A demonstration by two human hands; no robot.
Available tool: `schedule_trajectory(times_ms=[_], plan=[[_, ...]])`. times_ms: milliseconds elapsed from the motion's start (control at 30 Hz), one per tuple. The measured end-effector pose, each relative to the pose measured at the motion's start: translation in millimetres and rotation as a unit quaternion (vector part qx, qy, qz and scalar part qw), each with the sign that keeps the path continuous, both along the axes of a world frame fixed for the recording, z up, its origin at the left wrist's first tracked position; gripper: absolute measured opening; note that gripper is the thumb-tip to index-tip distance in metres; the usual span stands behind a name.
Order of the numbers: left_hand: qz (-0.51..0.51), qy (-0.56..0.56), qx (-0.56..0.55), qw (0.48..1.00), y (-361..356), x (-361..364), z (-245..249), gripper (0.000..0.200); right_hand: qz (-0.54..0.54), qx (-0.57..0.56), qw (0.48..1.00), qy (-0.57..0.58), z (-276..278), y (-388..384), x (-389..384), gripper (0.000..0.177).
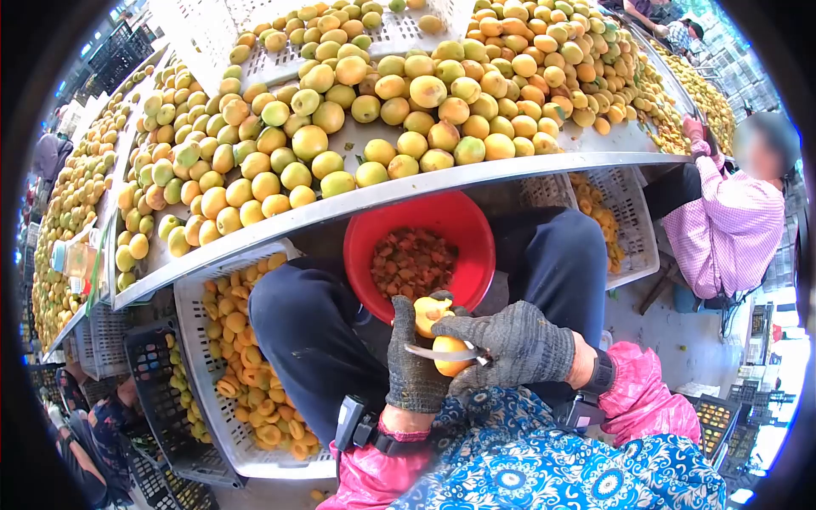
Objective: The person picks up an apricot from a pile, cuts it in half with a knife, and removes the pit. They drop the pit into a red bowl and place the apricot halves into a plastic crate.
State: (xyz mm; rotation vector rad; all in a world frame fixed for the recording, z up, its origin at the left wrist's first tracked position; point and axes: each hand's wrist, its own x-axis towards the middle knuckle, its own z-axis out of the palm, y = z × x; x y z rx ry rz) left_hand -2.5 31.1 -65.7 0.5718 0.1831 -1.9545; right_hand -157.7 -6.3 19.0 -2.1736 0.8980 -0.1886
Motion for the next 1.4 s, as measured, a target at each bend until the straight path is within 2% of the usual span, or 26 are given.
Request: schedule_trajectory(times_ms=[67,100,167,233,300,400,433,467,500,533,567,633,667,733,767,833,900,967,1033,1100,1133,1167,1233,1267,1367,1400], plan=[[0.042,-0.005,0.053,0.998,5,-4,-6,0.063,0.017,-0.073,0.997,0.018,-4,4,2,0.070],[0.052,0.023,0.063,0.996,5,-5,-9,0.061,0.014,-0.070,0.997,0.021,-5,6,4,0.070],[0.050,0.071,0.029,0.996,6,-4,-16,0.059,0.024,-0.106,0.993,0.054,-8,11,9,0.070],[0.048,0.044,0.026,0.998,8,-2,-17,0.058,0.020,-0.096,0.994,0.048,-12,12,5,0.068],[0.043,0.018,0.023,0.999,8,-4,-14,0.057,0.002,-0.037,0.999,-0.022,-14,11,1,0.064],[0.049,-0.026,0.083,0.995,10,-7,-4,0.056,0.008,0.036,0.999,0.000,-2,5,-2,0.048],[0.047,-0.027,0.085,0.995,10,-8,-3,0.056,0.006,0.038,0.999,0.000,-6,3,-2,0.048],[0.030,-0.027,0.100,0.994,11,-10,0,0.058,-0.066,0.083,0.987,-0.118,-7,-1,2,0.041],[0.012,-0.028,0.115,0.993,12,-11,2,0.059,-0.137,0.127,0.954,-0.234,-4,-6,7,0.034],[-0.004,-0.030,0.127,0.991,11,-12,3,0.060,-0.254,0.320,0.890,-0.205,14,-9,2,0.026],[-0.007,-0.032,0.127,0.991,10,-13,2,0.060,-0.264,0.161,0.903,-0.297,-14,-15,0,0.022],[-0.063,0.119,0.041,0.990,10,-16,-3,0.066,-0.314,0.325,0.769,-0.453,3,-29,-3,0.027],[-0.073,0.130,0.053,0.987,10,-19,2,0.070,-0.318,0.325,0.767,-0.453,2,-34,-2,0.027],[-0.083,0.127,0.061,0.987,7,-21,9,0.070,-0.346,0.308,0.697,-0.548,-1,-42,7,0.034],[-0.088,0.125,0.066,0.986,5,-22,10,0.071,-0.348,0.307,0.694,-0.550,0,-44,8,0.034],[-0.100,0.129,0.073,0.984,6,-24,6,0.071,-0.396,0.283,0.714,-0.504,2,-48,9,0.047],[-0.124,0.136,0.033,0.982,7,-25,2,0.070,-0.386,0.271,0.706,-0.529,-4,-49,8,0.044],[-0.115,0.175,0.044,0.977,7,-28,8,0.067,-0.404,0.278,0.729,-0.477,-5,-49,14,0.037],[-0.101,0.154,0.069,0.981,5,-30,10,0.063,-0.412,0.285,0.718,-0.483,-10,-47,17,0.032],[-0.098,0.132,0.090,0.982,1,-30,14,0.060,-0.440,0.287,0.701,-0.483,-12,-46,19,0.030],[-0.096,0.111,0.110,0.983,0,-31,15,0.058,-0.448,0.356,0.664,-0.482,-9,-48,17,0.030],[-0.098,0.111,0.112,0.983,0,-30,16,0.058,-0.450,0.357,0.662,-0.481,-12,-49,15,0.030],[-0.092,0.112,0.098,0.985,0,-30,16,0.054,-0.421,0.437,0.580,-0.543,-21,-52,11,0.025],[-0.094,0.112,0.099,0.984,0,-29,16,0.054,-0.426,0.454,0.566,-0.541,-25,-55,10,0.027],[-0.100,0.110,0.095,0.984,-2,-30,14,0.054,-0.417,0.451,0.583,-0.531,-33,-59,10,0.028],[-0.117,0.094,0.084,0.985,-2,-31,11,0.055,-0.406,0.433,0.638,-0.491,-28,-60,13,0.028]])
